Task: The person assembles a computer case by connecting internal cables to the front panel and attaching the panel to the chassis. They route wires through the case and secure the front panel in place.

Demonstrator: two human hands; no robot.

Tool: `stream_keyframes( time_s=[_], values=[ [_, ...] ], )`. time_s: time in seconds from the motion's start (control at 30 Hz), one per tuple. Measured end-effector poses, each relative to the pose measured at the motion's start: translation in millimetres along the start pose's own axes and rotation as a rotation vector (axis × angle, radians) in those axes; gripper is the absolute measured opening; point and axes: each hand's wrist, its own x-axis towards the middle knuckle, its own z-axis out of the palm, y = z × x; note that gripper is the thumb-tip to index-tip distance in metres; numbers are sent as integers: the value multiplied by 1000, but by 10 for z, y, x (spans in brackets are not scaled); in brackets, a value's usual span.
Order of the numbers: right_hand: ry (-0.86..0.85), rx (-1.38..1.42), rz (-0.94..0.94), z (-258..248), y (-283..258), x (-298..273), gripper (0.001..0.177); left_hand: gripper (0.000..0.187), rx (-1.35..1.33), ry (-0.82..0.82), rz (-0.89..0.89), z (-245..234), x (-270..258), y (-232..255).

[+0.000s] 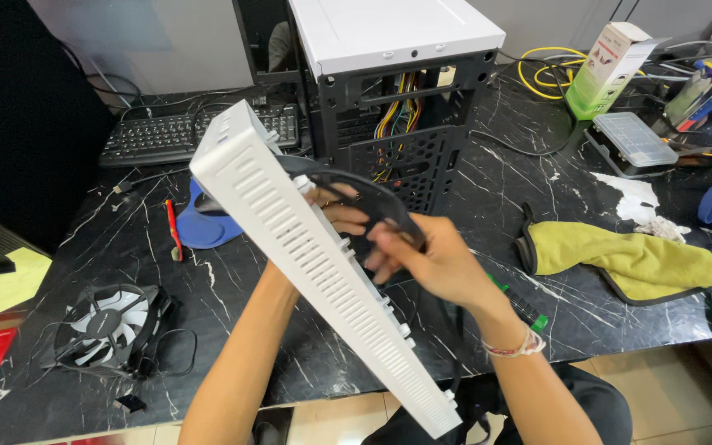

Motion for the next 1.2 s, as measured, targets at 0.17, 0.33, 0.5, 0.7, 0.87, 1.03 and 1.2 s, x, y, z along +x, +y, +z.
stream_keyframes(
  time_s=[0.17,0.33,0.5,0.7,0.87,1.03,1.2],
  values=[
    [137,-174,-73,-349,-94,-33,21,105,30,-28,44,-196,42,48],
    [58,-445,35,-589,-406,-157,7,99,63,-45,85,-369,54,74],
    [-162,-622,251,-863,-472,-291,12,92,95,-76,135,-450,129,65],
    [-310,-822,276,-1003,-469,-464,34,85,129,-124,186,-538,103,11],
    [-380,-407,41,-904,-231,-640,30,80,146,-157,230,-604,54,-59],
    [-365,-384,88,-563,-159,-752,61,76,174,-172,277,-668,-19,-119],
    [-296,-661,-25,-332,26,-763,61,70,205,-188,348,-765,-190,-200]
  ],
)
